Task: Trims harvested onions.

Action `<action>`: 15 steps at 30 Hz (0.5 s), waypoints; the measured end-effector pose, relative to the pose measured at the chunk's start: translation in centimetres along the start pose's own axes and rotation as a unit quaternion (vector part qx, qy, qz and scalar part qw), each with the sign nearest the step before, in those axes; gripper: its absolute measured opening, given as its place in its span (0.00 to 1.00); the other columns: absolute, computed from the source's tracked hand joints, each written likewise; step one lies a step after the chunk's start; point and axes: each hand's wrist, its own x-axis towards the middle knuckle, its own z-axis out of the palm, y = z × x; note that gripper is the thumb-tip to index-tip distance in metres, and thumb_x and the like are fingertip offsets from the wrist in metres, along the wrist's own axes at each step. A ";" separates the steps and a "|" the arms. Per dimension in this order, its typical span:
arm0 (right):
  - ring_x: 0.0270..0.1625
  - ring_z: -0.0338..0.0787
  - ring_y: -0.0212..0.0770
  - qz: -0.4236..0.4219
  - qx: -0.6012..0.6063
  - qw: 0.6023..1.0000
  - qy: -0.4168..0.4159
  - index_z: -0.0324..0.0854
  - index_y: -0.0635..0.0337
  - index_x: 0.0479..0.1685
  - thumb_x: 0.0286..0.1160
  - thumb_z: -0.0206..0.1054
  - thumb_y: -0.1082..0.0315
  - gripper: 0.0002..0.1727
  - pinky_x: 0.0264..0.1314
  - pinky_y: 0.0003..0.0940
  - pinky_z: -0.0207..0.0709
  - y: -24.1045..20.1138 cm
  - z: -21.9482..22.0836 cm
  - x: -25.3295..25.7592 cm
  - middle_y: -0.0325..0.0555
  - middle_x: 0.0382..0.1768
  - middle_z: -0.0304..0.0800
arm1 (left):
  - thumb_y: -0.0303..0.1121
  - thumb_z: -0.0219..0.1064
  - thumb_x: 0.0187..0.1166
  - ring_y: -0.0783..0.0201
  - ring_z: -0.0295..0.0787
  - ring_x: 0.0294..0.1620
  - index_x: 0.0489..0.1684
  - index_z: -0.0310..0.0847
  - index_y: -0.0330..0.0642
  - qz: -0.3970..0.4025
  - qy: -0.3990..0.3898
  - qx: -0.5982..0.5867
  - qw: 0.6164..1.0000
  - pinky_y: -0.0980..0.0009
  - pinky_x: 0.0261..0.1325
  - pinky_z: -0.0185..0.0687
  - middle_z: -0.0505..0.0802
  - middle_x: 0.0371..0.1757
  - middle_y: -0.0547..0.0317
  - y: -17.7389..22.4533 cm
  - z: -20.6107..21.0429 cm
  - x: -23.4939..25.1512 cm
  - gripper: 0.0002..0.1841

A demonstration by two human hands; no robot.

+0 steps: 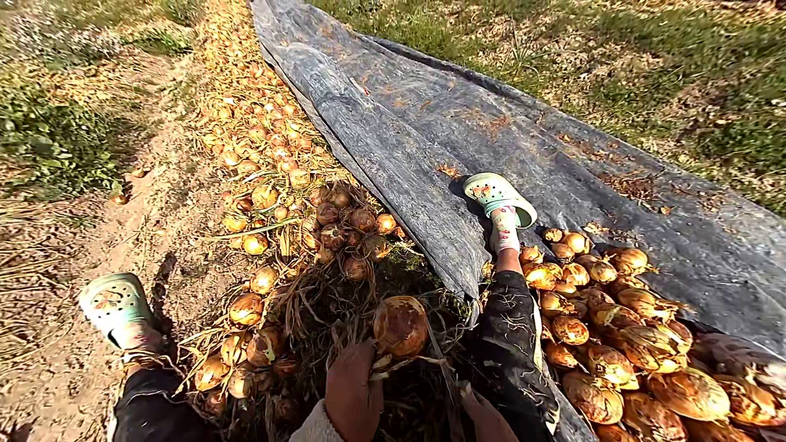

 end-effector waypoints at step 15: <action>0.10 0.70 0.23 -0.146 -0.039 0.962 0.227 0.73 0.60 0.38 0.89 0.44 0.68 0.14 0.16 0.22 0.72 0.0 -3.0 2.5 0.26 0.11 0.71 | 0.19 0.56 0.82 0.35 0.85 0.70 0.69 0.79 0.30 0.042 -0.556 -0.066 0.827 0.39 0.70 0.79 0.88 0.66 0.31 5.2 7.7 6.0 0.18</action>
